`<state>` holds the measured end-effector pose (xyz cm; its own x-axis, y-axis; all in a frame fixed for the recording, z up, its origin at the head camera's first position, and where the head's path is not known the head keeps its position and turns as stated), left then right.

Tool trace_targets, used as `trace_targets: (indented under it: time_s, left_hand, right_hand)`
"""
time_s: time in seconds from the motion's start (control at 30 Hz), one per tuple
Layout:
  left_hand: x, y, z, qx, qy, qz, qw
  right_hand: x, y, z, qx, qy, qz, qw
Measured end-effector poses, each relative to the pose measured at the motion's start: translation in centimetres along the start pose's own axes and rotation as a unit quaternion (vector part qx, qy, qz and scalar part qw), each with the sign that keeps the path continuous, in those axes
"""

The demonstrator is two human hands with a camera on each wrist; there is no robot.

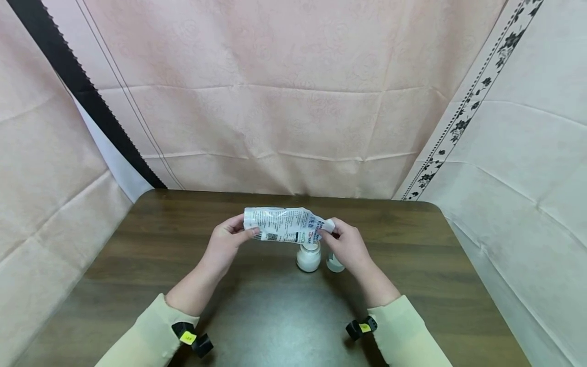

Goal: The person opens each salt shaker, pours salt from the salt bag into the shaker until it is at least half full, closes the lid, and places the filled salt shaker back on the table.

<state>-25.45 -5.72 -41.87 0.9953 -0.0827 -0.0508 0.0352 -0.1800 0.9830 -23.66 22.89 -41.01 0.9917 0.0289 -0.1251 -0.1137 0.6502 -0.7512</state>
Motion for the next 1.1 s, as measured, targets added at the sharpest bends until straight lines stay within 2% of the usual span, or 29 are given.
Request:
trace_targets:
  time_s: [0.3,0.6,1.1]
  left_hand:
    - [-0.12,-0.21,-0.25,0.023,0.007,0.003,0.9997]
    - [0.12,-0.46,-0.31,0.057,0.015,0.026,0.9979]
    - [0.15,-0.21,-0.72,0.085,0.029,0.024,0.9956]
  right_hand:
    - [-0.22,0.47,-0.3,0.001,-0.004,-0.009,0.9999]
    - [-0.18,0.71,-0.71,0.0,-0.006,-0.011,0.9999]
    - [-0.16,0.74,-0.95,0.007,-0.002,0.003,1.0]
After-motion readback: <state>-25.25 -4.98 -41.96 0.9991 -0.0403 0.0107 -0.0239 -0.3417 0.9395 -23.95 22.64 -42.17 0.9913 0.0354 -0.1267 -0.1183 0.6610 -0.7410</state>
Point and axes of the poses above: each hand's wrist, its own x-axis away from the middle knuckle, its own z-axis out of the back of the hand, y = z × x, the point moved 4 cm from there along -x, towards the middle knuckle, and after that the axes turned 5 degrees about x, right-handed, at the moved point
